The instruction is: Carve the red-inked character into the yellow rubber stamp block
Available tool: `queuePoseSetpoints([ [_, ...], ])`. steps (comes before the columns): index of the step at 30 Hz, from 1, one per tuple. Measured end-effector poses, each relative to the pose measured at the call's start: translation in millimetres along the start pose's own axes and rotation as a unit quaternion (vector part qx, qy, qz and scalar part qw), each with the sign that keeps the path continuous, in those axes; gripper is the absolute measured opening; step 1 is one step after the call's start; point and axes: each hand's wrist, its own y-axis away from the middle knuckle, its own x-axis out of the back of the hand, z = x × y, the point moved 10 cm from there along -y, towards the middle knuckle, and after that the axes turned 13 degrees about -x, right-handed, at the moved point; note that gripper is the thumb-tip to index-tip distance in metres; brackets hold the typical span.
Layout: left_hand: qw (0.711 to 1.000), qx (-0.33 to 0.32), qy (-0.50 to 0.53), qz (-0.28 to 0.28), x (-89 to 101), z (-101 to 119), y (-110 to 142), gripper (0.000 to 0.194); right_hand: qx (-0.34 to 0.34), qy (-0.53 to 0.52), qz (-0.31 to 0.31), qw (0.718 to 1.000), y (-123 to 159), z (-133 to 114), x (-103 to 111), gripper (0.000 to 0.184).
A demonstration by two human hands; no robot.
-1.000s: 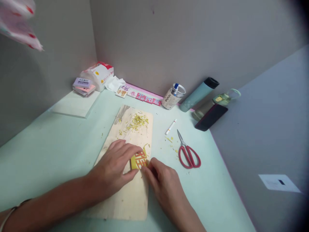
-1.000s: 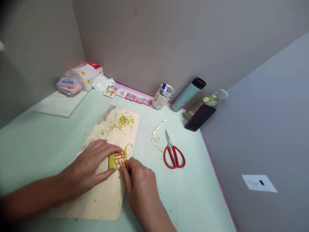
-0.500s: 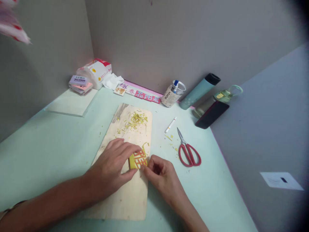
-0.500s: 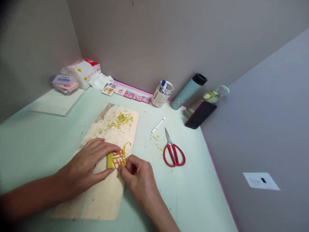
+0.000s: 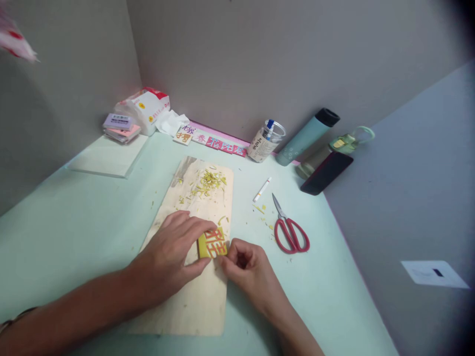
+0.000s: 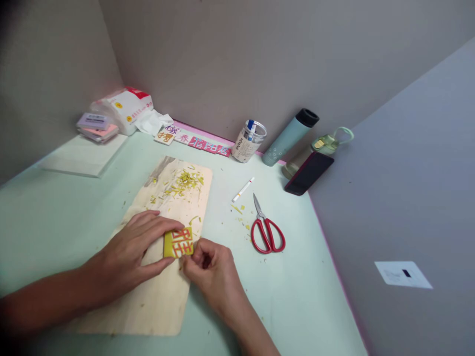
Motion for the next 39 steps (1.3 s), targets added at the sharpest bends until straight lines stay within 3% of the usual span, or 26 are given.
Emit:
queuePoseSetpoints([
  [4,1.000,-0.001,0.002,0.004,0.7,-0.5,-0.1,0.036,0.001,0.025,-0.037,0.999,7.8,-3.7,6.9,0.040],
  [9,1.000,0.000,0.003,0.005,2.5,0.9,-0.3,0.037,0.011,0.148,0.039,0.988,21.8,-5.7,29.5,0.033],
  [16,1.000,0.012,0.005,-0.005,1.5,-0.1,-1.1,0.036,0.078,0.244,0.020,0.967,43.5,-19.7,20.3,0.011],
  [23,1.000,0.008,0.007,0.005,2.7,0.2,-1.6,0.035,0.118,0.342,0.049,0.931,44.2,-24.8,15.6,0.015],
  [33,1.000,0.007,0.008,-0.004,2.2,0.8,-1.4,0.039,0.137,0.376,0.059,0.914,46.6,-26.3,10.6,0.016],
  [39,1.000,0.008,0.007,-0.007,1.4,1.2,-2.3,0.039,0.189,0.432,0.116,0.874,51.2,-27.3,2.9,0.022],
])
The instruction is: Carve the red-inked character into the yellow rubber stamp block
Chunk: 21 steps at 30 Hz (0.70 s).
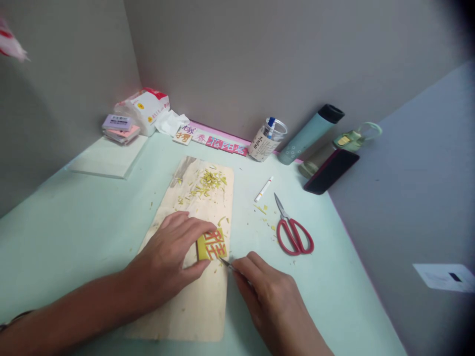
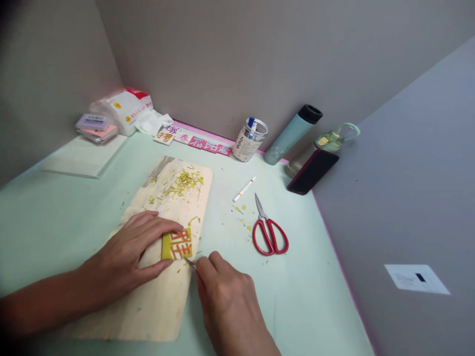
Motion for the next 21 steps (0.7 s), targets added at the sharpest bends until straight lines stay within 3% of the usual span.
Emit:
queuePoseSetpoints([
  [13,1.000,-0.001,0.007,0.007,0.2,1.3,0.7,0.038,-0.054,-0.153,-0.039,0.986,-6.4,5.9,-2.9,0.017],
  [21,1.000,-0.003,0.003,0.011,0.5,0.0,-0.2,0.037,-0.050,-0.144,-0.050,0.987,-4.3,6.0,-2.2,0.018],
])
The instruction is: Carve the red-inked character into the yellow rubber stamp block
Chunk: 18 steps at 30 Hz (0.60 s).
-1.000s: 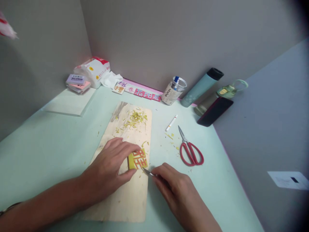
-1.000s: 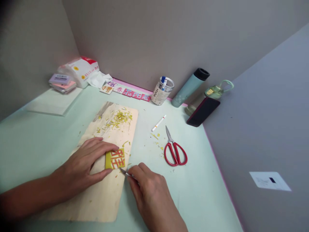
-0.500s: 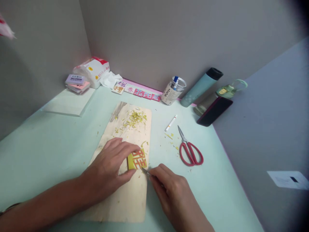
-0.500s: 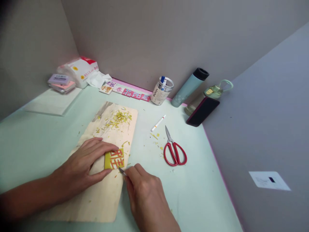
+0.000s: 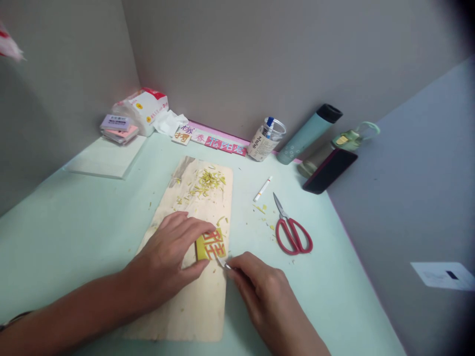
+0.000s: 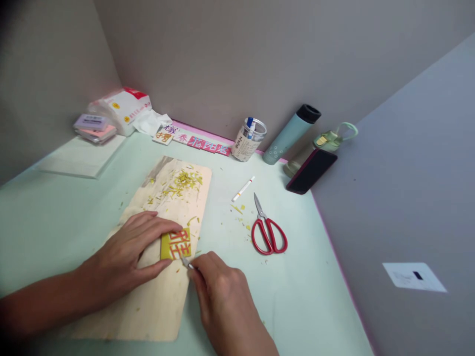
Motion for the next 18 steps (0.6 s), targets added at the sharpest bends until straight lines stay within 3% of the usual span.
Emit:
queuePoseSetpoints([
  [6,1.000,-0.001,0.002,-0.004,-1.0,-0.7,0.8,0.039,-0.028,-0.014,-0.015,0.999,0.8,6.2,4.5,0.021],
  [9,1.000,-0.003,0.002,-0.002,-0.7,-0.5,-0.4,0.038,-0.012,-0.040,0.001,0.999,1.2,4.0,9.6,0.021],
  [12,1.000,-0.006,0.001,-0.005,-0.7,0.5,-0.7,0.038,0.012,-0.065,0.022,0.998,2.8,2.0,15.5,0.039],
  [15,1.000,0.002,0.005,-0.013,-1.6,-0.7,0.2,0.038,0.028,-0.140,0.007,0.990,5.3,0.3,17.7,0.043],
  [18,1.000,0.005,0.005,-0.010,-1.2,-2.1,0.9,0.038,0.003,-0.293,-0.041,0.955,5.7,3.2,16.7,0.029],
])
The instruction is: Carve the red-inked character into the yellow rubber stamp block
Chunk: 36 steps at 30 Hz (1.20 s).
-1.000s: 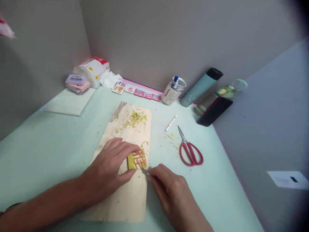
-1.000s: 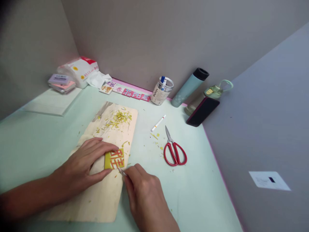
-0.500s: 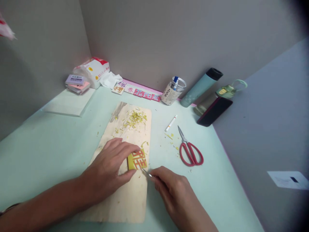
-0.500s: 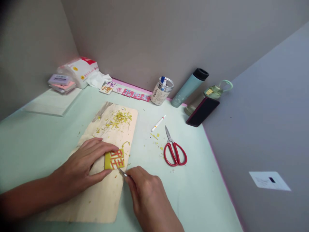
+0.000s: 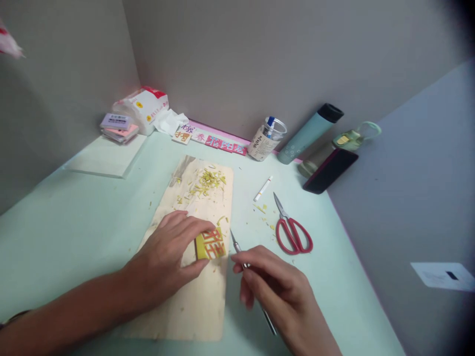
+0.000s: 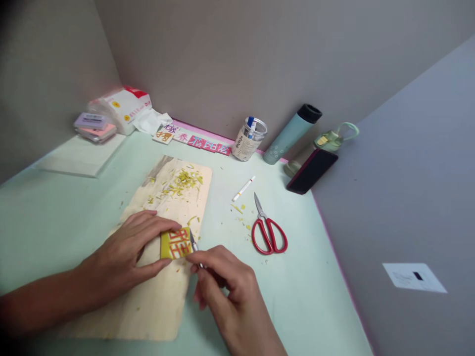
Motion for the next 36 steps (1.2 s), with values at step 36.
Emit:
queuePoseSetpoints([
  [36,1.000,-0.009,0.001,0.012,3.0,2.0,-0.8,0.039,0.144,0.216,0.150,0.954,1.3,-24.9,-16.0,0.012],
])
